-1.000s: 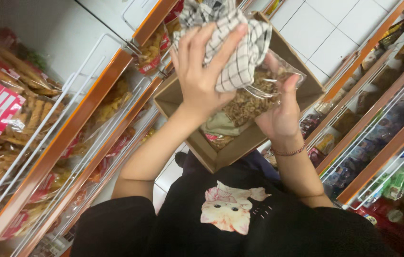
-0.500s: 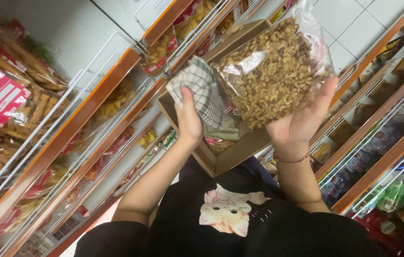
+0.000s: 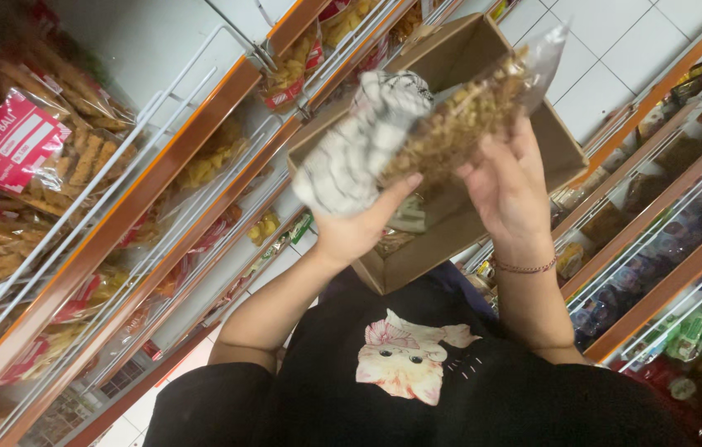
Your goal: The person sprays and wipes store shelves with a cloth. They then take snack bags from a cardboard box and arrange them onto the shelves.
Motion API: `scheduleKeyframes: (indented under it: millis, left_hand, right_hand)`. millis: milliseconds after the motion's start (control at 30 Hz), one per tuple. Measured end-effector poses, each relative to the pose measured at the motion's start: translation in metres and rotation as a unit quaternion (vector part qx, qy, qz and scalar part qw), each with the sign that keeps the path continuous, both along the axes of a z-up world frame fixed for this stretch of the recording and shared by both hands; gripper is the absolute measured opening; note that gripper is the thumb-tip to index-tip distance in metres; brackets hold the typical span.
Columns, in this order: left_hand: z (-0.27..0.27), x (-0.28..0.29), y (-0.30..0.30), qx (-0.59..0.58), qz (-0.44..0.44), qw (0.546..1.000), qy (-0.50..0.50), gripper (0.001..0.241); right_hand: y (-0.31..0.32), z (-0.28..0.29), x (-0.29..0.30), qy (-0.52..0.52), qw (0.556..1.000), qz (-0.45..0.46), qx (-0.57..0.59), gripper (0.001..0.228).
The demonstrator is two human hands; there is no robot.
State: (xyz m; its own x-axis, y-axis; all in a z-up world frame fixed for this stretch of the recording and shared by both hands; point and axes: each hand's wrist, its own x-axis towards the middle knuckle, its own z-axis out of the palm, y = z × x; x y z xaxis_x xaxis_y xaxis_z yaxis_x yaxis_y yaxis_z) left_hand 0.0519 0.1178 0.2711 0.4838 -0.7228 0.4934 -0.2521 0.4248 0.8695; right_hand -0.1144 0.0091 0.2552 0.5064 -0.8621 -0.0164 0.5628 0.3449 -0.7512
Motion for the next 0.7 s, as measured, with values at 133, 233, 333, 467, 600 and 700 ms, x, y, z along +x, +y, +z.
scheduleKeyframes:
  millis: [133,233,333,467,600,700]
  left_hand:
    - [0.005,0.009,0.000,-0.126,-0.005,0.935,-0.331,0.039]
    - [0.001,0.013,0.003,-0.155,-0.010,0.848,-0.507,0.032]
    - [-0.007,0.014,0.005,-0.136,-0.014,0.795,-0.592,0.031]
    - [-0.014,0.019,-0.004,-0.109,-0.068,0.761,-0.636,0.026]
    - [-0.009,0.017,-0.029,-0.112,0.096,0.809,-0.569,0.031]
    - [-0.001,0.010,-0.036,-0.031,0.123,0.866,-0.484,0.048]
  right_hand:
    - [0.001,0.004,-0.020,-0.054,0.997,0.045,-0.019,0.061]
    - [-0.006,0.003,-0.024,-0.109,0.992,0.047,-0.048,0.044]
    - [-0.007,0.003,-0.023,-0.066,0.998,0.000,-0.013,0.051]
    - [0.002,0.006,-0.019,0.024,0.997,-0.011,-0.068,0.062]
    - [0.020,-0.004,-0.007,-0.097,0.981,0.154,0.062,0.064]
    - [0.031,-0.015,0.001,-0.045,0.986,0.125,0.103,0.064]
